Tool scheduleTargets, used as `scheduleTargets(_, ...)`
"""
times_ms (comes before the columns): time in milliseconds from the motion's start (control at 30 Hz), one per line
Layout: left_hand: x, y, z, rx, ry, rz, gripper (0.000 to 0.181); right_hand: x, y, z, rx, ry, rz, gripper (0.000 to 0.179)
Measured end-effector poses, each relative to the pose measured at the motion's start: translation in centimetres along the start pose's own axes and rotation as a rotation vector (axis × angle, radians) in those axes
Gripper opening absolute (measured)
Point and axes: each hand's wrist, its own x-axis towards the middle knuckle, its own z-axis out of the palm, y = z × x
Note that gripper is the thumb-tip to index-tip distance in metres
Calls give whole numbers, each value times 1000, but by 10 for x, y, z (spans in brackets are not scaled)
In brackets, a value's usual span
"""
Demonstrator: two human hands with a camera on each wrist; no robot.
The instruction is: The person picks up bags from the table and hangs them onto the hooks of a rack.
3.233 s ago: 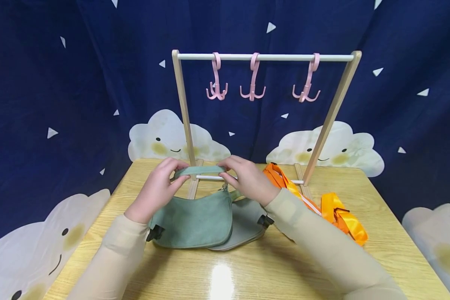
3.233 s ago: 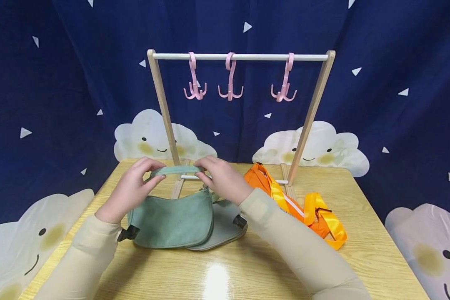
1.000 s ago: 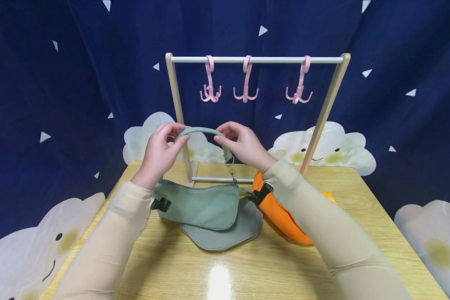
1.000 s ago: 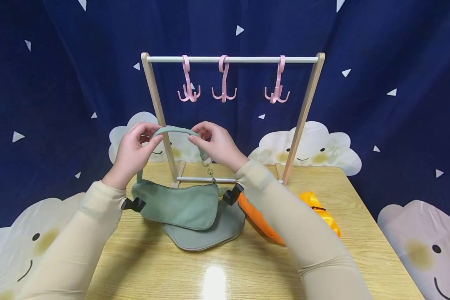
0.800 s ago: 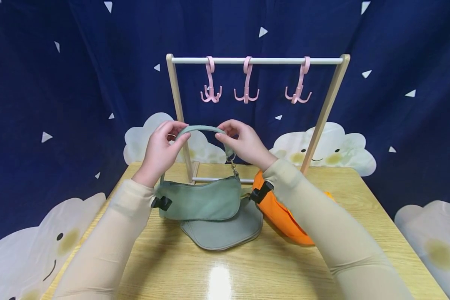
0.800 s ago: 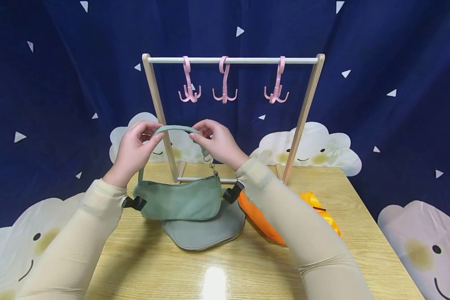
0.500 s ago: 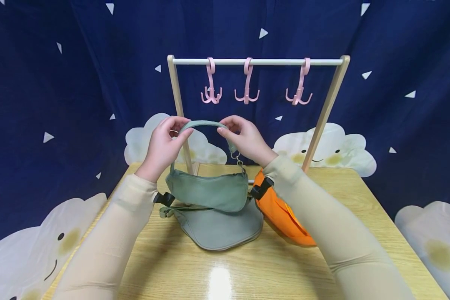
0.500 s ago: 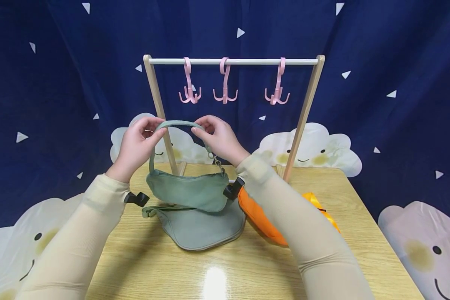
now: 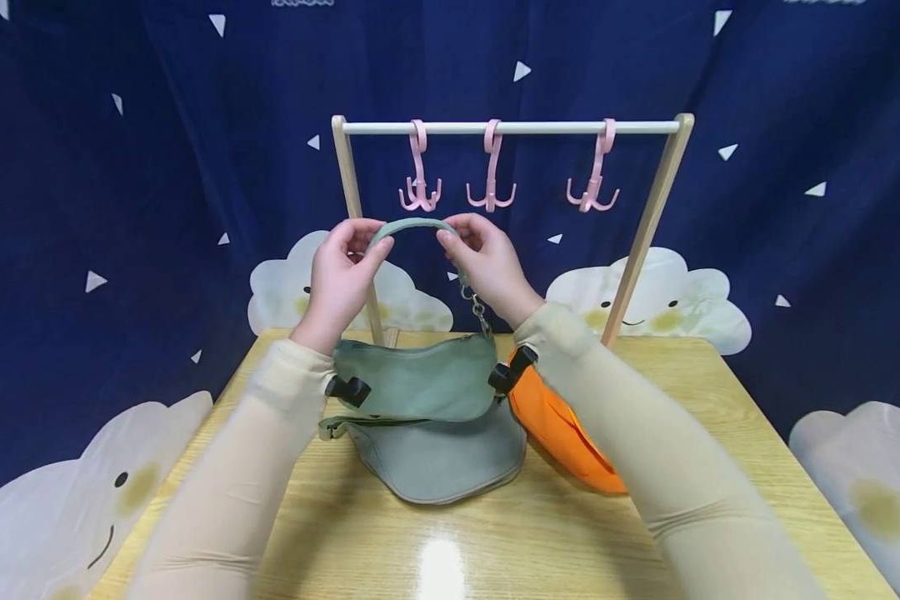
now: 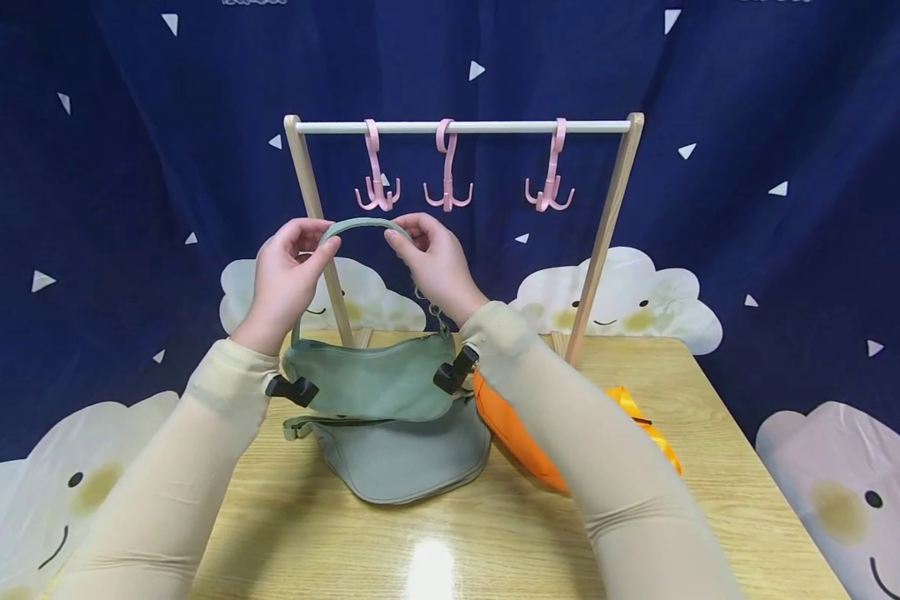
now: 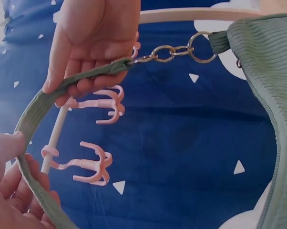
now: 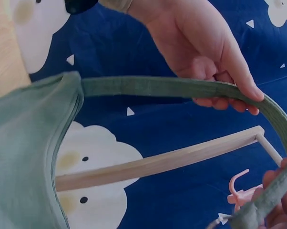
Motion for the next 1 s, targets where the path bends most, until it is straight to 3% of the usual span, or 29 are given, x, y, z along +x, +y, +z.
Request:
scheduleTargets(367, 8, 1, 17, -122, 80, -39, 28, 9, -2, 6, 115, 77, 52, 29)
scheduleTargets(567, 10, 1, 25, -237, 109, -113, 27, 12, 3, 7, 139, 128, 73, 31)
scheduleTargets(1000, 25, -2, 31, -347, 93, -238, 28, 22, 7, 16, 233, 262, -14, 20)
